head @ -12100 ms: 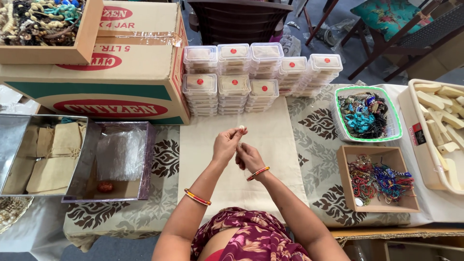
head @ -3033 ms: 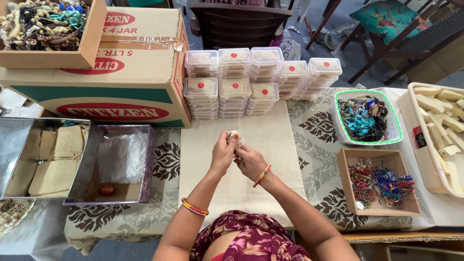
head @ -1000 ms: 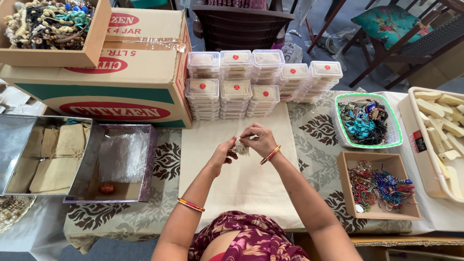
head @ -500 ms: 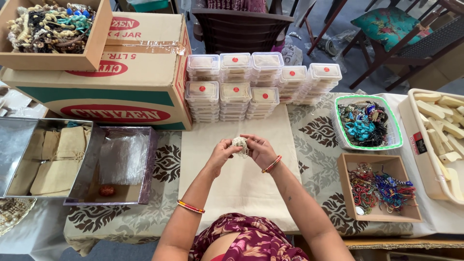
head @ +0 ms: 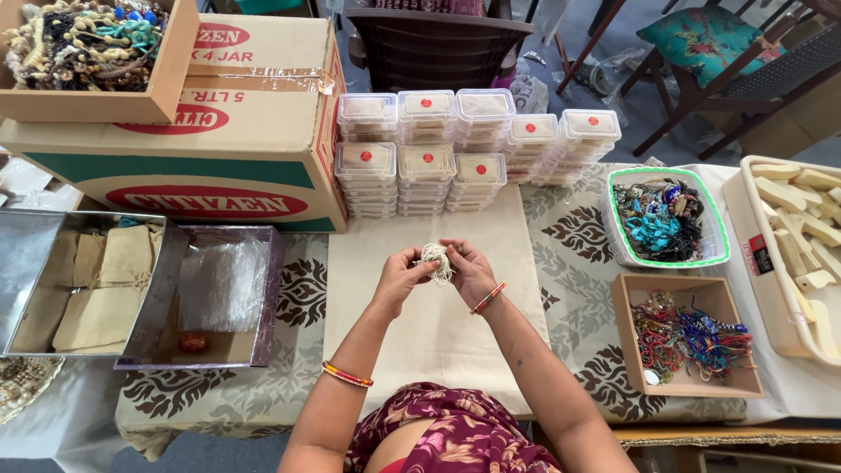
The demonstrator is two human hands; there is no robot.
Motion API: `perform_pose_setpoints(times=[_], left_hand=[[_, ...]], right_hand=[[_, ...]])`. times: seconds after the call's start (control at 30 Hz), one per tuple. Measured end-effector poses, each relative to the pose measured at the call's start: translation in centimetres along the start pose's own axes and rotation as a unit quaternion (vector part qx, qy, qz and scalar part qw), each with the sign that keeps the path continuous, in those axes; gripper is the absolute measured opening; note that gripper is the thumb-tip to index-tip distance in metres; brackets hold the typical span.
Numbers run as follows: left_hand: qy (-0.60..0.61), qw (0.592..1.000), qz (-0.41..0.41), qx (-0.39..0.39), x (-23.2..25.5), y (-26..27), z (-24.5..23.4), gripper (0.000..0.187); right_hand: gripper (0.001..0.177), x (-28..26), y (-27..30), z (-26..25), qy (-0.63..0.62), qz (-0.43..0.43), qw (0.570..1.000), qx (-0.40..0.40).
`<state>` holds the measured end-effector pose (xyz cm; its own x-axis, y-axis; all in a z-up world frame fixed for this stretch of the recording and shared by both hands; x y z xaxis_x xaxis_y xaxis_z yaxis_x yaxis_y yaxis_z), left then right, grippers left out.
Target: The person sits at a table and packages jewelry by placing items into small plastic bags and then into cloth pouches. They seal the pouches and place them into small plastic containers, stacking the finished containers on the table.
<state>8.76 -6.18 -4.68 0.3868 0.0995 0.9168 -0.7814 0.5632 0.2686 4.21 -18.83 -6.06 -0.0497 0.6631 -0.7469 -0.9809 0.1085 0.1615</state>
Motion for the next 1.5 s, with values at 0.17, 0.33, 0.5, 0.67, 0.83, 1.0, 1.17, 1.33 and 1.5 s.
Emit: perform_pose_setpoints(times=[0.17,0.33,0.5,0.67,0.83,1.0,1.17,1.33,1.5], left_hand=[[0.06,0.998,-0.016,-0.03,-0.1,0.0,1.1,0.02],[-0.002,0.997,0.065,0.034,-0.2,-1.1,-0.7,0.022],[-0.056,0.996,0.066,0.034,3.0,1.0,0.4,0.026],[-0.076,0.99,0.087,0.08,4.9,2.0,0.7,0.031],[0.061,0.996,0.046,0.051,1.4,0.7,1.2,0.035],[0.137,0.989,0.011,0.056,-3.5,0.0,2.3,0.034],[0.147,0.987,-0.001,0.07,-5.6,0.5,3.9,0.035],[0.05,0.982,0.028,0.181,-3.9,2.7,2.5,0.041],[0.106,0.984,0.002,0.141,-4.4,3.1,1.3,0.025]], right_hand=[[0.01,1.3,-0.7,-1.9,-0.051,-0.002,0.999,0.021],[0.016,1.9,-0.2,-1.8,-0.004,0.023,0.999,0.022],[0.023,1.2,0.7,-0.4,-0.065,0.027,0.997,0.021],[0.021,1.3,0.9,-1.0,-0.002,-0.005,1.0,0.005],[0.027,1.1,2.2,-2.6,-0.005,-0.003,0.998,0.061],[0.028,0.5,3.6,-4.2,-0.006,0.009,0.996,0.09],[0.023,0.6,3.8,-6.8,-0.013,0.019,0.997,0.069],[0.018,0.9,3.6,-7.4,-0.02,0.024,0.998,0.048],[0.023,1.9,2.5,-8.6,-0.046,0.025,0.996,0.067]])
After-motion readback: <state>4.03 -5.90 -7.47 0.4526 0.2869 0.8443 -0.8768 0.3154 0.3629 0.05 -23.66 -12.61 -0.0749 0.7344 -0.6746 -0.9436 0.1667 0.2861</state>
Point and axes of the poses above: each hand's wrist, its own y-axis away from the middle knuckle, its own z-axis out of the palm, x = y × z, the point moved 10 cm from there along -y, towards the middle knuckle, and after that the axes turned 1 degree about -z, right-handed, at the moved point
